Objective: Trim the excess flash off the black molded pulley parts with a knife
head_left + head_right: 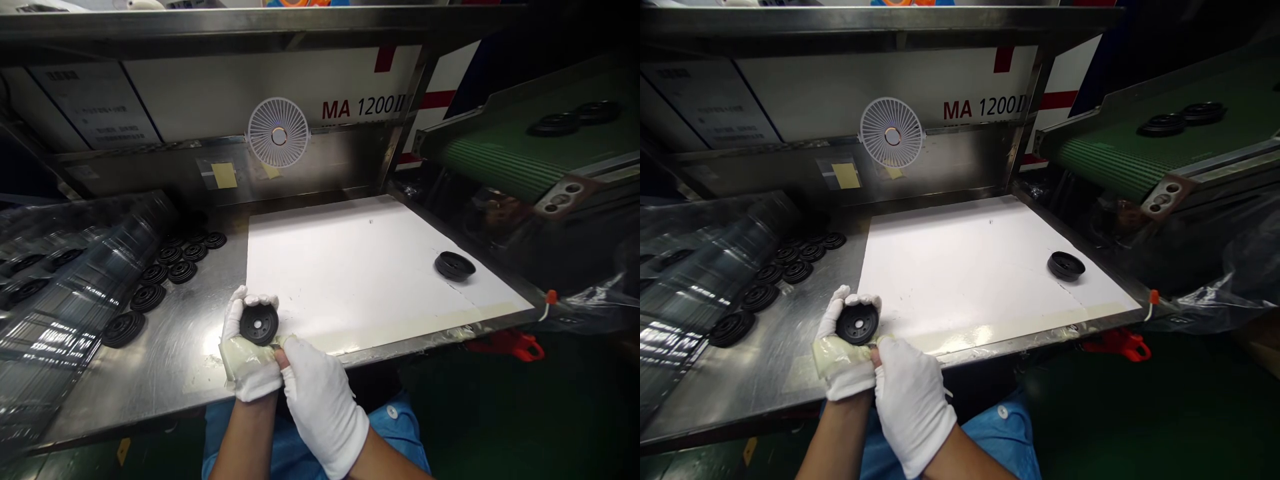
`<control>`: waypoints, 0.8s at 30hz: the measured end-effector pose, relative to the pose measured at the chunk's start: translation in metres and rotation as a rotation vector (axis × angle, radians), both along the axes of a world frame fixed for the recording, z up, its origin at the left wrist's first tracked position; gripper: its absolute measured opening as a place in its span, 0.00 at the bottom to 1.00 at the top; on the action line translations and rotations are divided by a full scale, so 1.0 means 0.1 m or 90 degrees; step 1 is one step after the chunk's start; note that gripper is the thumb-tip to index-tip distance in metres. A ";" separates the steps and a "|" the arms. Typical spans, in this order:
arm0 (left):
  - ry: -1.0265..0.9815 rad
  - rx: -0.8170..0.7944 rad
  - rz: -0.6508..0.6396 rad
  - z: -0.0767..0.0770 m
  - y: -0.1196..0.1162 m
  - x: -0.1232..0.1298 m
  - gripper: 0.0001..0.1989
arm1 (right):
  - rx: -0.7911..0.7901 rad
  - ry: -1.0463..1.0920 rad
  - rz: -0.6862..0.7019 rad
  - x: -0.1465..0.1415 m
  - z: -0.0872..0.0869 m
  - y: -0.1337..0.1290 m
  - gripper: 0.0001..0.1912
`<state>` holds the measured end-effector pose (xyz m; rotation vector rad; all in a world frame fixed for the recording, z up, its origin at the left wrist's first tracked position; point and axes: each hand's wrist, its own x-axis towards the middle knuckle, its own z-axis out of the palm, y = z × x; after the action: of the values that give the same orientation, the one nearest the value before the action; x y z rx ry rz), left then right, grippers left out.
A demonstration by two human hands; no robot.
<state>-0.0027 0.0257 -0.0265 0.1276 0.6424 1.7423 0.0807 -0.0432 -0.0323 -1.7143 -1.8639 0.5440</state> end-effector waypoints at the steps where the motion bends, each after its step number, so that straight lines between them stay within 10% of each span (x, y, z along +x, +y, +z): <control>1: 0.002 0.000 0.001 0.00 0.00 0.00 0.08 | -0.001 0.003 0.000 0.00 0.00 0.00 0.10; 24: -0.017 0.000 -0.011 0.06 0.02 -0.02 0.07 | 0.001 0.088 0.044 0.08 0.05 0.04 0.12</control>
<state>-0.0051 0.0277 -0.0209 0.1093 0.6207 1.7243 0.0890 -0.0394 -0.0272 -1.5754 -1.8297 0.6705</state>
